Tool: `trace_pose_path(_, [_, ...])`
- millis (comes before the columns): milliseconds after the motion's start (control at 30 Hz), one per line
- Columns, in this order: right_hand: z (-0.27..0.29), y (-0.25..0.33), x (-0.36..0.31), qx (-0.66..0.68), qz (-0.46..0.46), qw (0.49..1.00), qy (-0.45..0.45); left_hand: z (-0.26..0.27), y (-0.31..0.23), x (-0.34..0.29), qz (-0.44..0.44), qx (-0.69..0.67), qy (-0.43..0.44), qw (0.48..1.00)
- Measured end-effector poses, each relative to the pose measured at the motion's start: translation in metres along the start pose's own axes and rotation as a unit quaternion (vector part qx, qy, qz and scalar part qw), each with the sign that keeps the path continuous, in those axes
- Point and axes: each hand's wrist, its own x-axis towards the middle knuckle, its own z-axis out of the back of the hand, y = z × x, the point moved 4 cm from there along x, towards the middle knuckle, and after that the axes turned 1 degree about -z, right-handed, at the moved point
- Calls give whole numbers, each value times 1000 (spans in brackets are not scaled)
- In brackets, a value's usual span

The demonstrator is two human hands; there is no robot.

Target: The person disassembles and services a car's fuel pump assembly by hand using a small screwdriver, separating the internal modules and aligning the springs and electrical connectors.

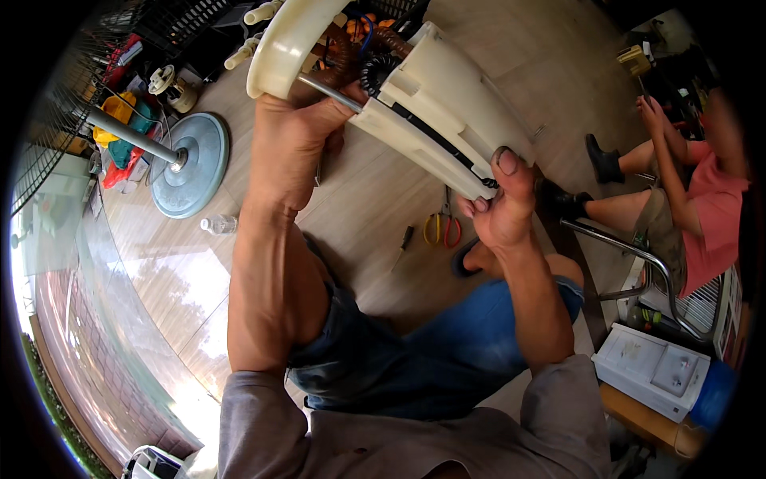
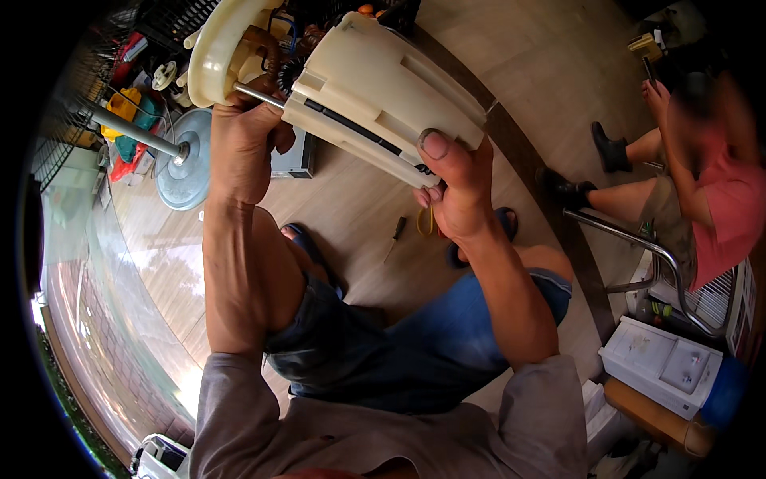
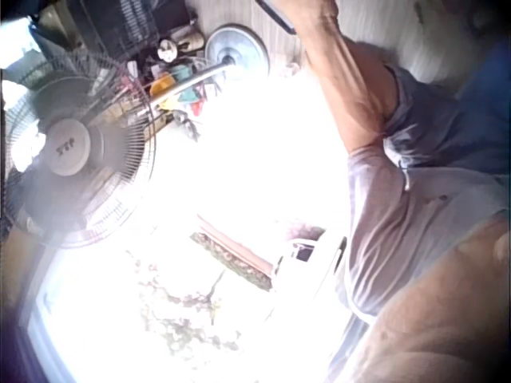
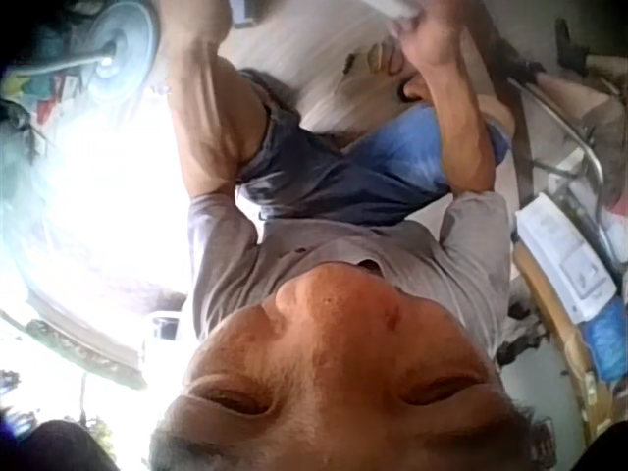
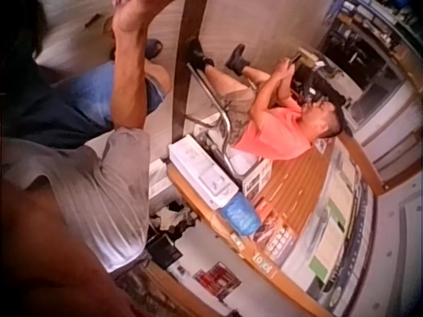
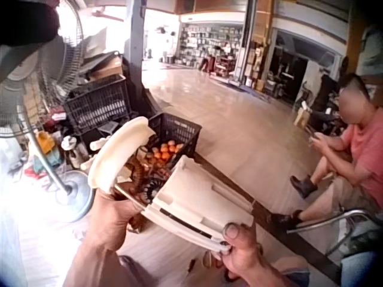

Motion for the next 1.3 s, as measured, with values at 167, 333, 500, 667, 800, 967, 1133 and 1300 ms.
trace_pose_path(167, [-10, 0, -3, -31, 11, 999, -9, 17, 5, 2, 47, -24, 33, 998])
trace_pose_path(333, [-8, 3, 2, -22, 8, 1000, 13, 17, 10, 2, 96, -57, 51, 992])
trace_pose_path(500, [-14, 1, 3, 2, -9, 1000, 10, 6, 2, 1, 16, -69, 9, 997])
trace_pose_path(667, [-14, -1, 6, 15, -26, 1000, 9, 6, 5, 3, -32, -10, -1, 999])
trace_pose_path(800, [-21, 1, 3, 23, -44, 999, 12, 12, 9, 7, -26, -22, -31, 999])
trace_pose_path(967, [-11, -3, 4, 43, -77, 996, 1, 4, 7, 3, -1, -30, -44, 999])
trace_pose_path(1133, [-12, -3, 4, 21, -50, 998, 30, 10, 5, -1, -8, -3, -72, 997])
trace_pose_path(1300, [-15, -1, 7, -1, -51, 999, 19, 13, 5, 1, -6, -12, -89, 996])
